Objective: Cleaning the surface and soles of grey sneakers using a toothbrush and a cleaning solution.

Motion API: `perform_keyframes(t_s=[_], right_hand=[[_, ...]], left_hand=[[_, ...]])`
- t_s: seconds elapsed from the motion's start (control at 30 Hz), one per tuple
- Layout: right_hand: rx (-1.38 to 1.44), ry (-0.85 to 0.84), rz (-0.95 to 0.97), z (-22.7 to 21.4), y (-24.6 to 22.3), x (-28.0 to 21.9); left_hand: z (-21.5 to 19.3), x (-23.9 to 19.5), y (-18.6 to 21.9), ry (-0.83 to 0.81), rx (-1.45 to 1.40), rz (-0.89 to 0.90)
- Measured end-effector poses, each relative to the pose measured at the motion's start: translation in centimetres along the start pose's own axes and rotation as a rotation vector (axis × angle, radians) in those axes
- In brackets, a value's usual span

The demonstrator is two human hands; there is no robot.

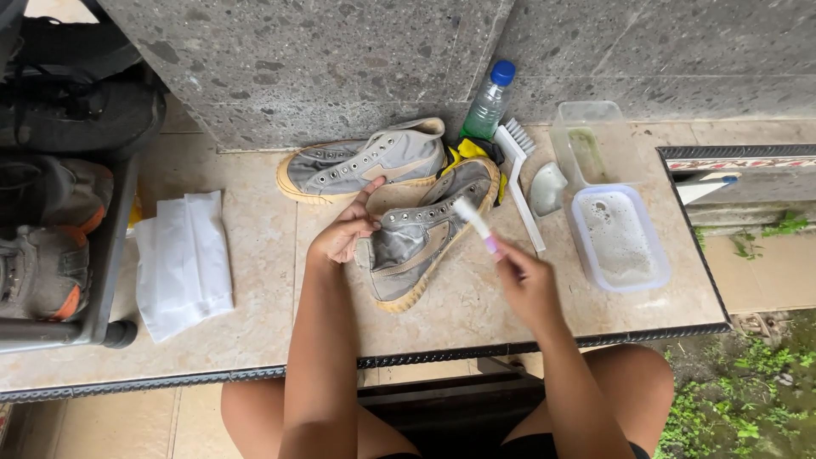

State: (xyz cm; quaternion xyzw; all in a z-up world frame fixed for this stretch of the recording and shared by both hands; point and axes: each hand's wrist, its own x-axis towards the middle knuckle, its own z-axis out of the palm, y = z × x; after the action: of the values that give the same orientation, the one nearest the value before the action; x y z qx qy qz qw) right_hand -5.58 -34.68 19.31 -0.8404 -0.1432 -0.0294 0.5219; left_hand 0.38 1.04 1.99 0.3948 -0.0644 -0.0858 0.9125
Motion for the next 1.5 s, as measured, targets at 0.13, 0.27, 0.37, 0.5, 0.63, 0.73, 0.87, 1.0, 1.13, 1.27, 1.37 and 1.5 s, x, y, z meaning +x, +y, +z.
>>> perform_keyframes(t_s=[0.13,0.27,0.37,0.5,0.63,0.73,0.87,1.0,1.13,1.27,1.37,1.5], right_hand=[[-0.004,0.033,-0.010,-0.2,1.6,0.5],[-0.053,0.057,0.000,0.6,3.4,0.1],[-0.029,-0.002,-0.010,0.4,2.7,0.9],[-0.041,0.056,-0.085,0.9,1.6,1.4],[0.012,-0.111,-0.084,2.7,2.0,-0.8],[-0.127,0.075,-0.129,1.9,2.3,-0.2],[-0.101,0.042,-0.127,2.7,3.6,-1.6],[-0.178,0.077,-0.172,1.6,5.3,-0.1],[-0.023,0.038,-0.108,3.6,6.2,-1.7],[-0.061,0.007,-0.165,3.4,6.7,-1.7],[-0.021,0.115,-0.107,2.5,5.3,-0.4],[0.002,0.393,-0.051,-0.1,4.7,2.9]], left_hand=[[1.3,-0.4,0.7,0.003,-0.014,-0.013],[-0.6,-0.1,-0.5,0.003,-0.020,-0.024],[0.1,0.1,0.2,0.001,-0.014,-0.011],[3.5,-0.6,2.0,-0.044,-0.041,-0.023],[4.1,-1.3,2.2,-0.050,-0.045,-0.018],[5.5,-1.7,2.1,-0.066,-0.063,-0.042],[5.5,-1.0,1.9,-0.111,-0.070,-0.065],[6.0,-0.9,1.5,-0.180,-0.056,-0.069],[5.3,-0.7,1.6,-0.157,-0.072,-0.074],[4.9,-0.8,1.7,-0.177,-0.039,-0.072],[5.1,-1.2,2.0,-0.181,-0.052,-0.070],[4.8,-1.0,1.9,-0.185,-0.077,-0.063]])
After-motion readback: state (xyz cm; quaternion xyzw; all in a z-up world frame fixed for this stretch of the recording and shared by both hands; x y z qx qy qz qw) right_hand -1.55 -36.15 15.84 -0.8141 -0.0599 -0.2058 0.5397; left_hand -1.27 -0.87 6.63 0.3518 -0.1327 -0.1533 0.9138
